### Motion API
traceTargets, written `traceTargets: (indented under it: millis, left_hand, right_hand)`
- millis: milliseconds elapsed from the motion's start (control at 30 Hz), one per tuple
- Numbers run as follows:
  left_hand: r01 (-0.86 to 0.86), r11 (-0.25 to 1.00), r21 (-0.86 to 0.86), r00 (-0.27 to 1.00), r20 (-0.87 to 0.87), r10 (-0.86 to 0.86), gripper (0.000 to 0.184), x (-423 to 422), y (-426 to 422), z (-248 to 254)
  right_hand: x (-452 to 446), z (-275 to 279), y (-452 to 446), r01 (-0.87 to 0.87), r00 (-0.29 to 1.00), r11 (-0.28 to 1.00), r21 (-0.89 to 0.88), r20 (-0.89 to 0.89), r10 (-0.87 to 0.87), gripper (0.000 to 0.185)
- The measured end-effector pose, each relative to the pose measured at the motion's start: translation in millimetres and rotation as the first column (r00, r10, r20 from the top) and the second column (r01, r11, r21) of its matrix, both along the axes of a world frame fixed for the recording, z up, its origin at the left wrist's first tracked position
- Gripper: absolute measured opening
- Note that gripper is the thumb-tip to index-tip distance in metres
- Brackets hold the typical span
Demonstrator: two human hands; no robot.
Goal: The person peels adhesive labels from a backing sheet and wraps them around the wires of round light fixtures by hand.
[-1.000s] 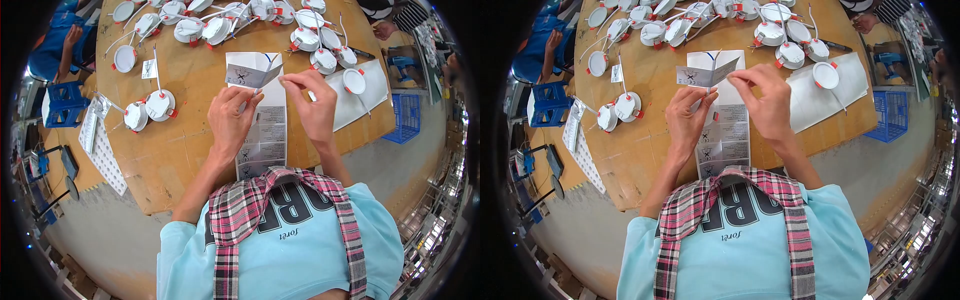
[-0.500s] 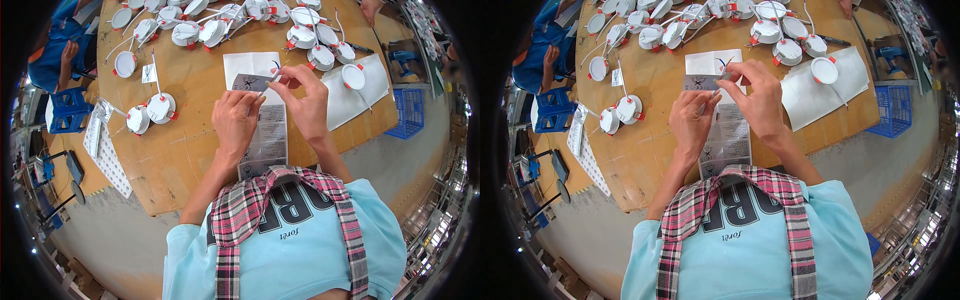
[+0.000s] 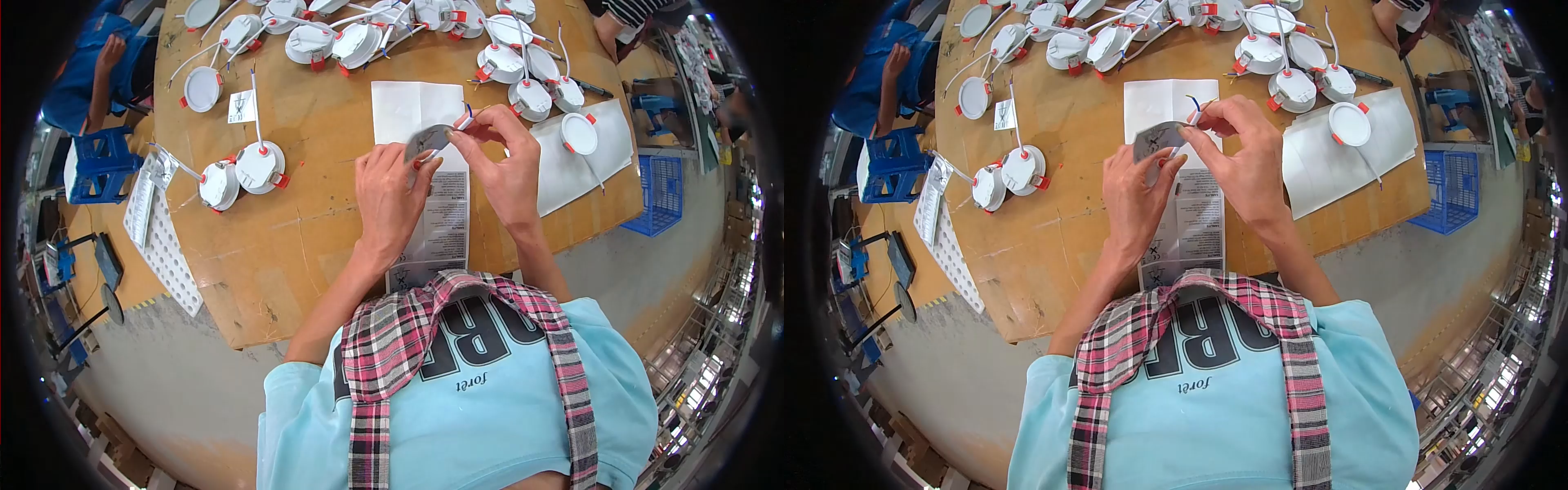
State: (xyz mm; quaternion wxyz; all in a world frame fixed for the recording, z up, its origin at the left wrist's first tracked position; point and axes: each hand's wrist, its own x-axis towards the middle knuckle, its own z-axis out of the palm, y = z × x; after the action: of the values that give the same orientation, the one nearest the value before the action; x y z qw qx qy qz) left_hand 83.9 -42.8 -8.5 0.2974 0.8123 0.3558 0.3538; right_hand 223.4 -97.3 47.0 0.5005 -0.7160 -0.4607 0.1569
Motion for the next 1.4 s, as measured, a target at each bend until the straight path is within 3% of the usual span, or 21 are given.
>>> traceTargets:
  millis: [267,367,467,600,933,1400]
  left_hand:
    - [0.009,1.000,0.023,1.000,0.008,-0.009,0.018,-2,1,3]
    - [0.010,1.000,0.022,0.999,0.038,-0.010,0.018,-2,3,-1]
    - [-0.035,0.999,-0.007,0.999,0.029,0.035,0.018,-3,5,-1]
    - [-0.058,0.998,0.005,0.997,0.044,0.058,0.018,-3,3,-3]
    - [-0.052,0.993,0.110,0.996,0.079,0.043,0.020,0,2,0]
    - [0.000,0.993,0.120,0.999,0.041,-0.005,0.020,-1,2,1]
  right_hand:
    - [1,2,0,-0.030,1.000,0.999,-0.018,-0.009,0.029,0.017]
    - [-10,10,2,0.080,0.987,0.991,0.107,-0.149,-0.064,0.016]
    - [-11,8,-11,0.122,0.985,0.985,0.125,-0.140,-0.104,0.013]
    - [-15,0,-21,0.043,0.989,0.999,-0.021,-0.141,-0.046,0.012]
    - [-17,-3,-13,0.093,0.990,0.995,-0.030,-0.108,-0.096,0.015]
    - [-13,-2,-11,0.082,0.996,0.996,-0.043,-0.039,-0.083,0.015]
